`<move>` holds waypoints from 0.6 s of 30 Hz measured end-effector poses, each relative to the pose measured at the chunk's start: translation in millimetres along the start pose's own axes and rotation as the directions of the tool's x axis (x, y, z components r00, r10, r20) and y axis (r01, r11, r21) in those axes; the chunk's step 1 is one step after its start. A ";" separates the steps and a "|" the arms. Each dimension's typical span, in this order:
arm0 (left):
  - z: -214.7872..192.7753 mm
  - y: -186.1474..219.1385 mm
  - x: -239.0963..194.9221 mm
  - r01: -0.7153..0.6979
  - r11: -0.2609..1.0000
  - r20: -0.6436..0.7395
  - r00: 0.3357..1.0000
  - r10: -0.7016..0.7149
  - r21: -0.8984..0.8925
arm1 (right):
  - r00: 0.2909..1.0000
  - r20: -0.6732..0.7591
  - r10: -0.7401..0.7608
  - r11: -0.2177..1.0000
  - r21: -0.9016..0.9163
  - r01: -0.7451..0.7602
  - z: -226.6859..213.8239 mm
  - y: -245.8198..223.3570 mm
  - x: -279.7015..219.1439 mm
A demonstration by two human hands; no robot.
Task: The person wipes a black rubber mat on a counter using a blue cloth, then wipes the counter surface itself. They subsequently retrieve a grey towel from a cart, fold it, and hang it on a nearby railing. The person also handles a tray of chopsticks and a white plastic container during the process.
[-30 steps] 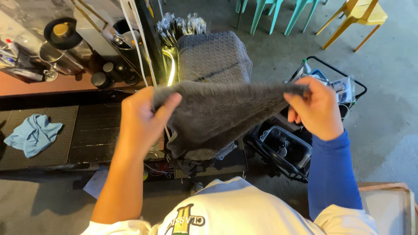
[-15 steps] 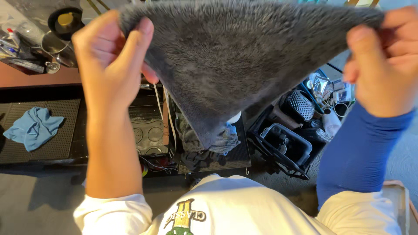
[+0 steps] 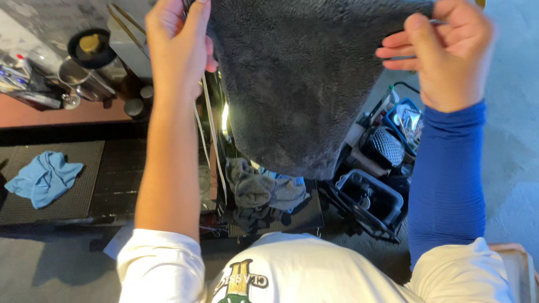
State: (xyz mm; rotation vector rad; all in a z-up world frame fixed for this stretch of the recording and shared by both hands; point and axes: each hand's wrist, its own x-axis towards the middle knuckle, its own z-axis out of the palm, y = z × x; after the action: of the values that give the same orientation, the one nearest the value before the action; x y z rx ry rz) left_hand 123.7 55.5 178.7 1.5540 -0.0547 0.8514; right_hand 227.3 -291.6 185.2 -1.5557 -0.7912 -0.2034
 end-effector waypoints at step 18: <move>19.5 -268.4 19.9 0.221 0.661 -0.077 0.968 -0.240 0.717 | 0.874 0.068 0.482 0.876 -0.073 -0.477 91.4 352.4 57.8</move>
State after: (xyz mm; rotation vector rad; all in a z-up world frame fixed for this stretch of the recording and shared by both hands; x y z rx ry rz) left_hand 282.3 100.6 -34.8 2.2565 0.5222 0.6716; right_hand 447.5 -166.3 -82.6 -1.7717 -0.4415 0.2106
